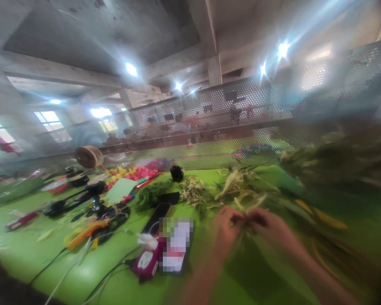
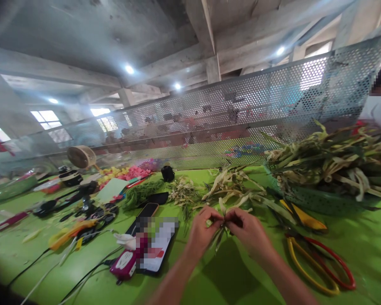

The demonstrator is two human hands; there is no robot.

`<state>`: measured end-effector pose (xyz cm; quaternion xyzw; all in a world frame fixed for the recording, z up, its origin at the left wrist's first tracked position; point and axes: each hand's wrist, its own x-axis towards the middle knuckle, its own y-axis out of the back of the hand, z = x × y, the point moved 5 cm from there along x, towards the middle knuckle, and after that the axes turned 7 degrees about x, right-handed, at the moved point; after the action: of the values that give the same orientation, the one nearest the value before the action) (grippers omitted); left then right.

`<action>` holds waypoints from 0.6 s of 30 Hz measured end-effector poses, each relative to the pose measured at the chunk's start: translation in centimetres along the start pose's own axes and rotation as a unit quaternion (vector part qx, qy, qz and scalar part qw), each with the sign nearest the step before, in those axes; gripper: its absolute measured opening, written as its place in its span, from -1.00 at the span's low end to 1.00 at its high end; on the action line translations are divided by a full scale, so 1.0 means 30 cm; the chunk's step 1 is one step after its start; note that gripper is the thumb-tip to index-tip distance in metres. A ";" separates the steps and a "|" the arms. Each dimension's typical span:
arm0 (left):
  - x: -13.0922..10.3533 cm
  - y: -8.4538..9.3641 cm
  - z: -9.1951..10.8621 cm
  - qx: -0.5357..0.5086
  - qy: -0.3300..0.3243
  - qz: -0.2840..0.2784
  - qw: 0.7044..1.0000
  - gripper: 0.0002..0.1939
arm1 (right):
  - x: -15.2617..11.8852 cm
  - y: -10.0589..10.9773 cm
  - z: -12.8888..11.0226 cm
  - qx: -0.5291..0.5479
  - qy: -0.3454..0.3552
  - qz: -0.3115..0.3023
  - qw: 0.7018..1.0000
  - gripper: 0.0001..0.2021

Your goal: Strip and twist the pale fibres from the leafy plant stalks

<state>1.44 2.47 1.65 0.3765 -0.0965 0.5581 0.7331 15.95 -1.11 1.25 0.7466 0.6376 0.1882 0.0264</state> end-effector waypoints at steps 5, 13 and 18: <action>-0.001 0.008 0.019 0.005 -0.001 -0.003 1.000 -0.84 | 0.000 0.013 0.006 -0.013 0.021 0.017 1.000 -0.92; 0.003 0.006 0.009 0.009 -0.008 0.002 1.000 -0.85 | 0.003 0.005 0.005 -0.025 0.036 -0.020 0.999 -0.82; 0.003 0.003 0.028 -0.036 -0.015 -0.014 0.999 -0.83 | 0.001 0.005 0.007 -0.050 0.035 -0.003 0.998 -0.86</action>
<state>1.63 2.00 2.32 0.3591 -0.1222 0.5387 0.7523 16.15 -1.06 1.12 0.7352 0.6303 0.2456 0.0418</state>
